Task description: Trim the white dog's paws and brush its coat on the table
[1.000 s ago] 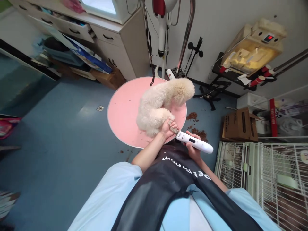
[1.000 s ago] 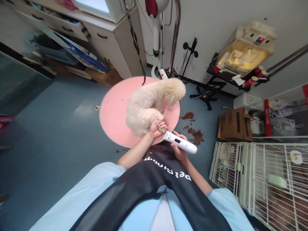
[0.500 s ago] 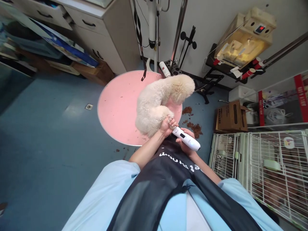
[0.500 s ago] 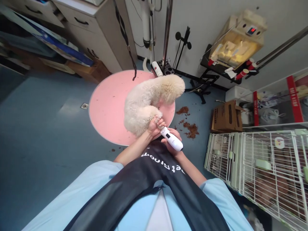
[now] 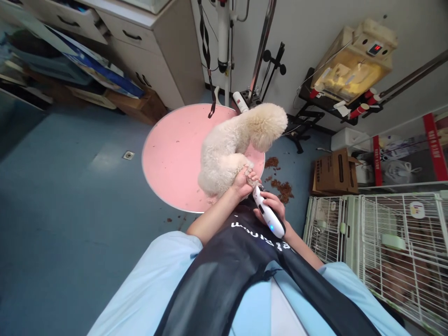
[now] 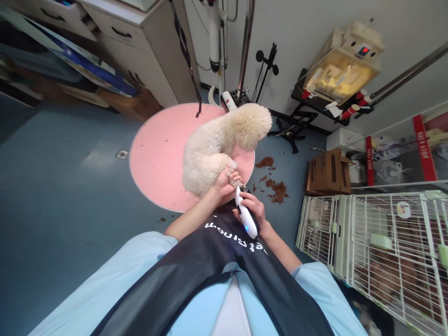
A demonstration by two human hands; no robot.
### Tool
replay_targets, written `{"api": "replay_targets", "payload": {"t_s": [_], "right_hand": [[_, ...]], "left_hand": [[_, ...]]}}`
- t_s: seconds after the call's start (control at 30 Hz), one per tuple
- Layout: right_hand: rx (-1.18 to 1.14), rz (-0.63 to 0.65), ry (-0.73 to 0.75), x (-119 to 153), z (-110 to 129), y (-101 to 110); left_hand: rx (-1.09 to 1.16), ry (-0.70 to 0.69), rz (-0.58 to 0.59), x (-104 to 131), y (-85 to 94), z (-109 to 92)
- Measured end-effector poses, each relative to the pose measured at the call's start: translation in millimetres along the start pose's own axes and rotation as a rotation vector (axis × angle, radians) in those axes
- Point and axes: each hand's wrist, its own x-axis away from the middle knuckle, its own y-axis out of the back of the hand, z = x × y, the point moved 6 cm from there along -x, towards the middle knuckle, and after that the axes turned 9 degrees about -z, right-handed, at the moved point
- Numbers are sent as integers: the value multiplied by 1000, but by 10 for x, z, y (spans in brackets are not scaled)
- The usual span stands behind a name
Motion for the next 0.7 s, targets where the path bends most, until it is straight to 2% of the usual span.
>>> {"api": "replay_targets", "payload": {"t_s": [0.07,0.2,0.4,0.5,0.63,0.7], "right_hand": [[42,-3,28,1,31,24],[113,71,67,5,54,-11],[75,125,28,18,44,23],[62,75,5,34,32,74],[58,115,5,75,23,41],[45,40,-11,71,14,86]], "left_hand": [[1,22,6,4,-20,4],[-10,45,2,-16,-32,15],[-13,74,-3,-45,-50,9],[-28,71,3,-65,-53,-3],[-18,75,-1,-77,-49,-13],[-9,81,-7,-74,-49,-19]]}}
